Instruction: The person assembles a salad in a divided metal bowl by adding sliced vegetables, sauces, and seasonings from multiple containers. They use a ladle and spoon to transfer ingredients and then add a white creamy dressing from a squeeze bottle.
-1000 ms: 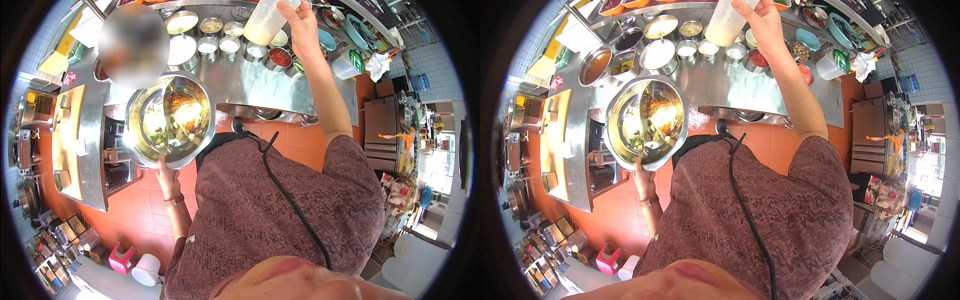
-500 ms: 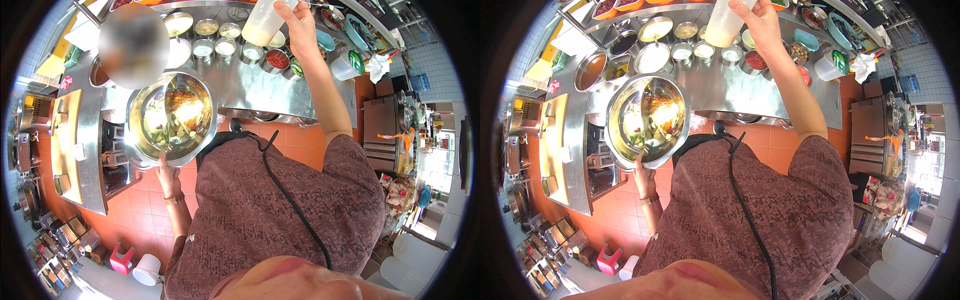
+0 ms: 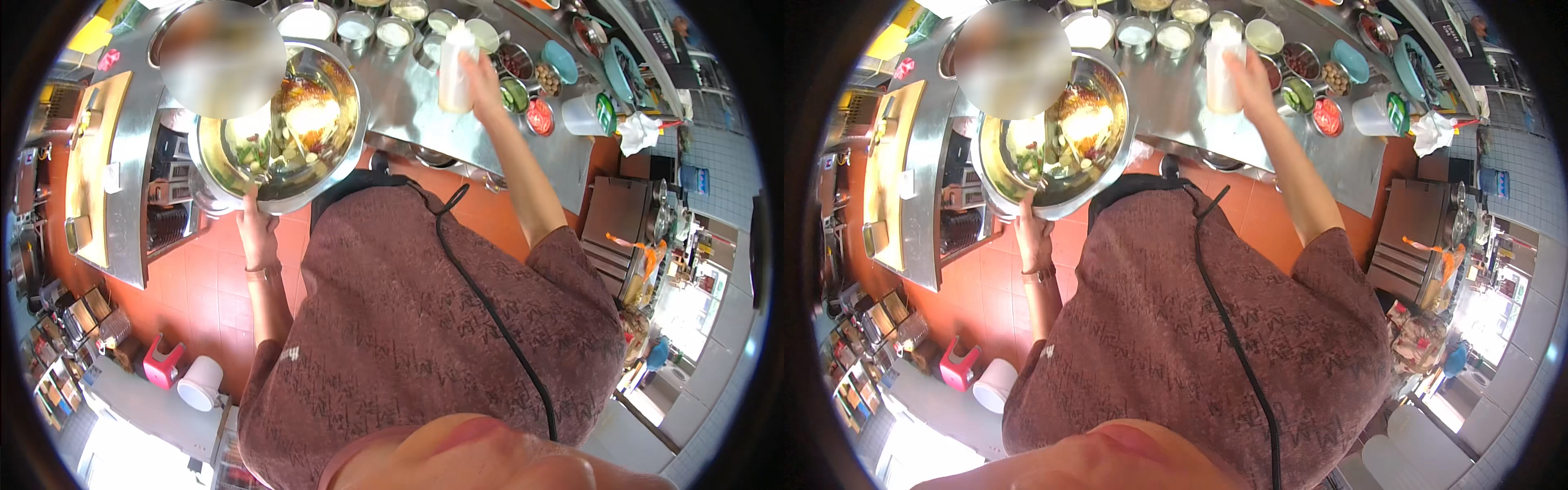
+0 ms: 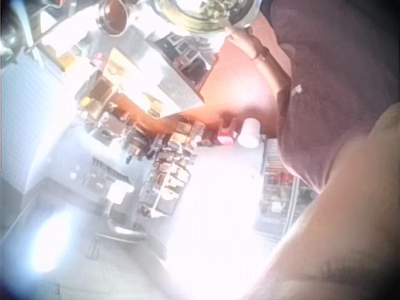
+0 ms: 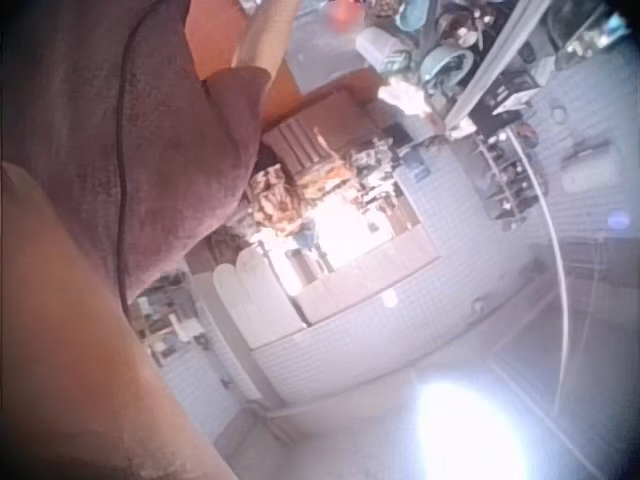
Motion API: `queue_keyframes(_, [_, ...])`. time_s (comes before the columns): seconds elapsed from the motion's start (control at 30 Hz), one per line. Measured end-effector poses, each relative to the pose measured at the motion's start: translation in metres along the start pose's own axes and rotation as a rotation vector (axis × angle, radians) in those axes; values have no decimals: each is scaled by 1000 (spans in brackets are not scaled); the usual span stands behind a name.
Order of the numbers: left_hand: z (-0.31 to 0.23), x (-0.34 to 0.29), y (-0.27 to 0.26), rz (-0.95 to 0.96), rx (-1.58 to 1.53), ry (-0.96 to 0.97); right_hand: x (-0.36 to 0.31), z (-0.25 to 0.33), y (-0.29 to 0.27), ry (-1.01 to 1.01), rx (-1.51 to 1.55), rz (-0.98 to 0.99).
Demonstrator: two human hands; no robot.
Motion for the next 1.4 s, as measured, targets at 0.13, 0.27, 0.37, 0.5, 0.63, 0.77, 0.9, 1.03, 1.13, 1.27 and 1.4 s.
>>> queue_keyframes(0.13, [-8, 9, 10, 39, 6, -15, 15, 62, 32, -27, -22, 142])
queue_keyframes(0.27, [3, 25, 6, 59, -13, 45, 10, 68, 52, 125, -232, 331])
queue_keyframes(0.37, [9, 30, -2, 45, -44, -5, 5, 68, 88, 276, -302, 471])
queue_keyframes(0.5, [7, 24, 9, 29, -45, -5, 3, 68, 127, 134, -805, 690])
queue_keyframes(0.63, [12, 24, 3, 38, -57, -57, -17, 86, 193, 7, -1330, 992])
queue_keyframes(0.77, [14, 21, 0, 24, -63, -61, -16, 82, 224, -294, -1524, 1073])
queue_keyframes(0.9, [5, 13, 8, 4, -90, -82, -11, 83, 233, -367, -1689, 1108])
queue_keyframes(1.03, [17, 18, 3, -32, -97, -68, -21, 92, 256, -556, -1803, 1150])
queue_keyframes(1.13, [20, 16, 1, -29, -122, -89, -21, 94, 263, -784, -1822, 1172])
queue_keyframes(1.27, [26, 18, 0, -27, -129, -70, -21, 84, 269, -724, -1912, 1190])
queue_keyframes(1.4, [27, 14, 0, -19, -123, -54, -23, 74, 273, -711, -1915, 1288])
Point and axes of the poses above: each hand's wrist, its own x-axis towards the middle knuckle, its own y-axis out of the palm, z = x × y, the point moved 5 cm from there along x, towards the middle knuckle, and after that the axes turned 5 degrees about x, right-handed, at the moved point
